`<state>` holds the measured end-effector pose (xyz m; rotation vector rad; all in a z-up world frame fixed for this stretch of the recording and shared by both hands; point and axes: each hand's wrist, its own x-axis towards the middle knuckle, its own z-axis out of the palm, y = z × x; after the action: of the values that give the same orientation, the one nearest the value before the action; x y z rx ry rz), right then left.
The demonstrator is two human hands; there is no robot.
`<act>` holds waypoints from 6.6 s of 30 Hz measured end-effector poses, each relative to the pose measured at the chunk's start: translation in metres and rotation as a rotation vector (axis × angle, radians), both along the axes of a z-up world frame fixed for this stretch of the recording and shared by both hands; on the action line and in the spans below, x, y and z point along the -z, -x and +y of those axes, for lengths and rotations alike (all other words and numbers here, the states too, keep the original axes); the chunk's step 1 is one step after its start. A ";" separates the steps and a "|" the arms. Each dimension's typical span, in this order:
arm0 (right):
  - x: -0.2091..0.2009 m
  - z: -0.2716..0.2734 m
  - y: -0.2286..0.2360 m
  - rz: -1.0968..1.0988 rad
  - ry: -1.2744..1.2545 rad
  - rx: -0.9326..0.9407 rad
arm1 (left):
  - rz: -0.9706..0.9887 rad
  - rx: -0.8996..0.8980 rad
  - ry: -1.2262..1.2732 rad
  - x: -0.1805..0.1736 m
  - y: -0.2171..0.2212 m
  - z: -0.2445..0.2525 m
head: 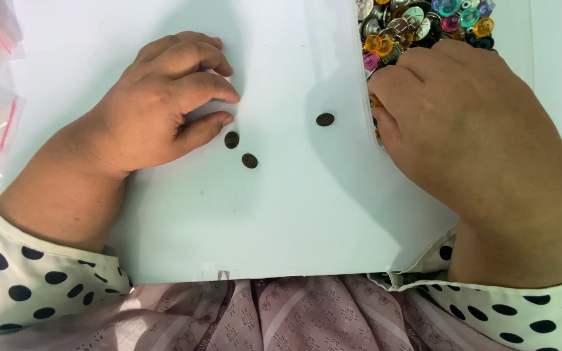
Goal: Sorting various colored buttons from a container and placing them into groups and small bags
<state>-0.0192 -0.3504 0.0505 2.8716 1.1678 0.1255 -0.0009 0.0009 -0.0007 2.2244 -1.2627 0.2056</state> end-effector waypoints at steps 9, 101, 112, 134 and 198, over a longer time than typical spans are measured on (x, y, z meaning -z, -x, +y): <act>-0.002 0.004 -0.005 0.024 -0.011 0.021 | 0.007 -0.010 0.020 0.000 0.000 0.001; -0.005 -0.012 -0.019 0.091 -0.267 0.113 | 0.033 -0.115 -0.020 0.010 0.004 0.001; -0.004 -0.002 -0.023 0.225 -0.268 0.046 | 0.117 -0.132 -0.032 0.009 0.002 0.003; -0.010 -0.005 -0.030 0.171 -0.255 0.078 | 0.223 -0.136 -0.018 0.007 0.000 0.005; 0.007 -0.027 -0.034 0.037 -0.063 0.307 | 0.071 0.041 -0.024 0.014 0.015 -0.007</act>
<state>0.0146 -0.3771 0.0432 3.0766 0.7253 0.0996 -0.0163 -0.0059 -0.0147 2.2041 -1.2771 0.0962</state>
